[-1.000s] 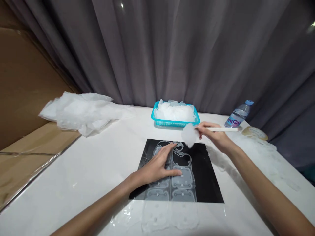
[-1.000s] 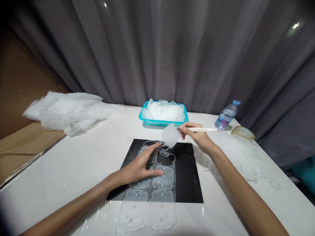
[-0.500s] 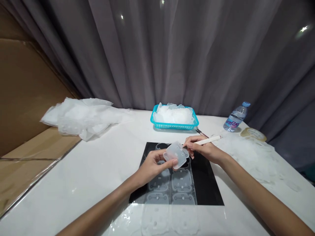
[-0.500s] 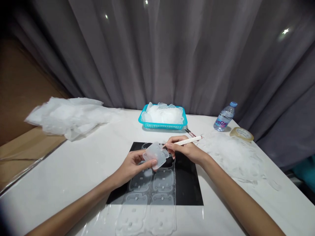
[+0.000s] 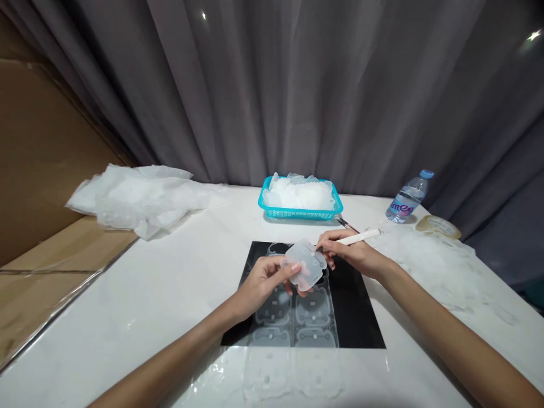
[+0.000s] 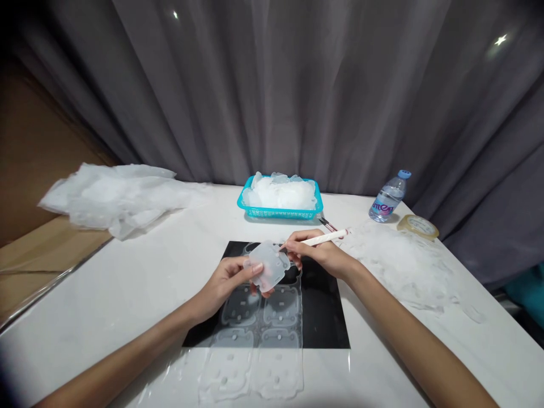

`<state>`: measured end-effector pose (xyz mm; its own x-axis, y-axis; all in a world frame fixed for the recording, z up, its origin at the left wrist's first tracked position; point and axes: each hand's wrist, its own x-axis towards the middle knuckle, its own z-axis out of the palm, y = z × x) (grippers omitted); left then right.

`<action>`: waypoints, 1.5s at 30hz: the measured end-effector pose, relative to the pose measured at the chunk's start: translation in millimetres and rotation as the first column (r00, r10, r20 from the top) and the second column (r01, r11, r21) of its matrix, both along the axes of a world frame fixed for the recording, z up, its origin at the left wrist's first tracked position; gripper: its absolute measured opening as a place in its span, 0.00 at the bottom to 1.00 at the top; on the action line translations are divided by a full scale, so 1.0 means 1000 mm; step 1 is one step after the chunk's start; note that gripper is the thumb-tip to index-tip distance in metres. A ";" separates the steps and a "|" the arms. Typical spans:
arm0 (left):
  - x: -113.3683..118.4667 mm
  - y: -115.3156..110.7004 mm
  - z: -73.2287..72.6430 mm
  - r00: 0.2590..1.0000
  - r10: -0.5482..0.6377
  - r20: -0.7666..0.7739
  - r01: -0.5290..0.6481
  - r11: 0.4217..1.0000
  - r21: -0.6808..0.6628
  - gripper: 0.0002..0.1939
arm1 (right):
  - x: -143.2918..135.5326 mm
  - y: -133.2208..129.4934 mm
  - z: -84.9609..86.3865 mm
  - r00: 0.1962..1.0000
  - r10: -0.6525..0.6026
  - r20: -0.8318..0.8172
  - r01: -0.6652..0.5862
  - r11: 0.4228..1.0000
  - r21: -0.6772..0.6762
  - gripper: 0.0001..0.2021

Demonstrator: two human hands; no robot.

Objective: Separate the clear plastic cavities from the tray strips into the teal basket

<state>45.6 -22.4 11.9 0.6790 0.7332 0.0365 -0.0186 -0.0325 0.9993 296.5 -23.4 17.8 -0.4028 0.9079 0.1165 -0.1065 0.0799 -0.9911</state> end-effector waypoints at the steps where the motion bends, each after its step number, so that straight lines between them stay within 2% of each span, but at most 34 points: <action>1: 0.000 0.000 0.001 1.000 -0.004 0.012 0.004 1.000 -0.010 0.20 | 0.000 0.000 -0.001 1.000 0.000 0.006 0.000 1.000 0.003 0.16; 18: 0.000 -0.001 -0.002 0.999 -0.025 0.025 0.025 1.000 -0.005 0.20 | 0.002 0.001 -0.004 0.999 0.027 0.018 -0.027 0.999 0.018 0.15; 28: -0.001 0.006 -0.010 1.000 -0.021 0.021 0.021 0.999 0.030 0.20 | 0.002 0.001 -0.004 0.999 0.030 0.045 -0.031 0.999 0.025 0.15; 45: 0.000 0.007 -0.010 1.000 -0.012 -0.008 0.013 1.000 0.017 0.21 | -0.002 -0.002 -0.002 0.998 0.018 0.060 -0.018 1.000 0.005 0.16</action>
<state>45.6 -15.8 2.1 0.6884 0.7240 0.0439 -0.0117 -0.0495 0.9987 294.0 -25.5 15.8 -0.4256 0.8998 0.0965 -0.0482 0.0840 -0.9953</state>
